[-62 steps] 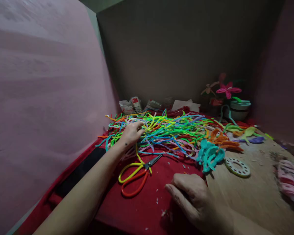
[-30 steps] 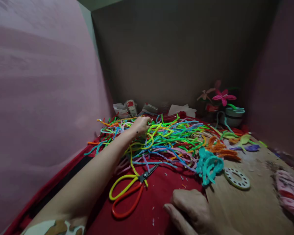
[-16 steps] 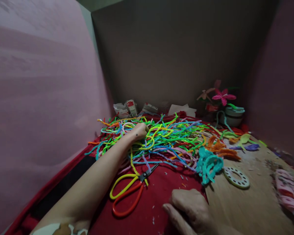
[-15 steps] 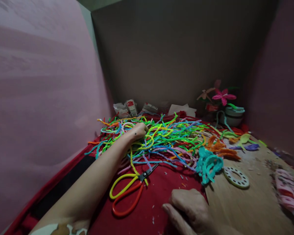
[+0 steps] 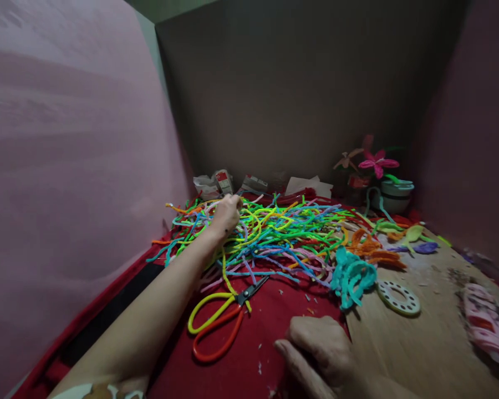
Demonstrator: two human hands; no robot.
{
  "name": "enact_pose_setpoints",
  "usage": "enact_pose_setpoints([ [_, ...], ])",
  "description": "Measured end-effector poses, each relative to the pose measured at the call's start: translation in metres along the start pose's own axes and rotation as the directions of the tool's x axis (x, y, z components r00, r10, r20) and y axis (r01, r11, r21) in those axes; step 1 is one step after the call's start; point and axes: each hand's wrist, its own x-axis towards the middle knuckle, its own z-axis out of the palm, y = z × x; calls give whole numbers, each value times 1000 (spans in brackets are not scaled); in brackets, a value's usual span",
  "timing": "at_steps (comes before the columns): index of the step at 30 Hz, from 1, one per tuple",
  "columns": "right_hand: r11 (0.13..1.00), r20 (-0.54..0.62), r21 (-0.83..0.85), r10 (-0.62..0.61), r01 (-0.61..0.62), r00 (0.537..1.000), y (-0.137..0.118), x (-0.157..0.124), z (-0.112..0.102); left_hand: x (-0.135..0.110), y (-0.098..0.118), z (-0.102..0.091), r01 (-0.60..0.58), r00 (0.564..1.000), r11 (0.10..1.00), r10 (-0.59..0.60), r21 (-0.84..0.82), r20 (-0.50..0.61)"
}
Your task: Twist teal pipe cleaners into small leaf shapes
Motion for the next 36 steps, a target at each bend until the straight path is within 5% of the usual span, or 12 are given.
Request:
enact_pose_setpoints([
  [5, 999, 59, 9, 49, -50, 997, -3, 3, -4, 13, 3, -15, 136, 966, 923, -204, -360, -159],
  [14, 997, 48, 37, 73, -75, 996, -3, 1, -6, 15, 10, -22, 185, 936, 561, -351, -807, -30],
  [24, 993, 45, 65, 97, -99, 994, -7, 2, -7, 15, 15, -41, 111, 939, 330, -343, -937, -10],
  [36, 996, 79, 40, 71, -74, 994, -6, 1, -8, 16, -7, -49, 201, 944, 243, -306, -949, 121],
])
